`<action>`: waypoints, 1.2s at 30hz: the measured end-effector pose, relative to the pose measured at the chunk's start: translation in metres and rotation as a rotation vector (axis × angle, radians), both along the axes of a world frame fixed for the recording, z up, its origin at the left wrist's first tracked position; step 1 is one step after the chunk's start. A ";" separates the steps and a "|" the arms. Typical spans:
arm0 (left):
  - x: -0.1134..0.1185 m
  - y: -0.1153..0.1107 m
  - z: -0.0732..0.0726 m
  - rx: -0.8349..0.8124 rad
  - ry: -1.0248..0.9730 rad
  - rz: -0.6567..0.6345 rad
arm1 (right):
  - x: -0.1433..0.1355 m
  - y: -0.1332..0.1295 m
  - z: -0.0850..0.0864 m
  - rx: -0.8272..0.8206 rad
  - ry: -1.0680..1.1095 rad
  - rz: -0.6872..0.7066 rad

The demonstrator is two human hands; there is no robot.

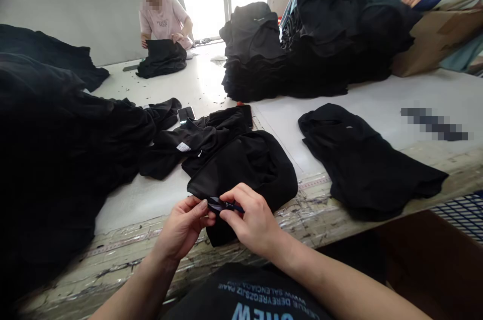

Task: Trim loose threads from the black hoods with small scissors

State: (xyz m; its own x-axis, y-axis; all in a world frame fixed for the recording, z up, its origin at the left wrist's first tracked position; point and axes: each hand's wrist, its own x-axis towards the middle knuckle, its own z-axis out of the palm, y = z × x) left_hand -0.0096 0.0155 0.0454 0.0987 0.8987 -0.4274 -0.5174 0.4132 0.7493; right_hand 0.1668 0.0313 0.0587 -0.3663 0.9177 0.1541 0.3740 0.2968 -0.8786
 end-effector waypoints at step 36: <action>0.007 -0.008 -0.004 0.065 -0.064 -0.003 | 0.026 0.007 0.005 -0.034 -0.084 -0.010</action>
State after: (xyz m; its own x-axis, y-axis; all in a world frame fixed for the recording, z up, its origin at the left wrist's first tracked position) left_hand -0.0026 0.0072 0.0412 0.1270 0.9237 -0.3613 -0.5640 0.3669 0.7398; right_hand 0.1929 0.0385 0.0634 -0.3673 0.9256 0.0916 0.4496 0.2629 -0.8537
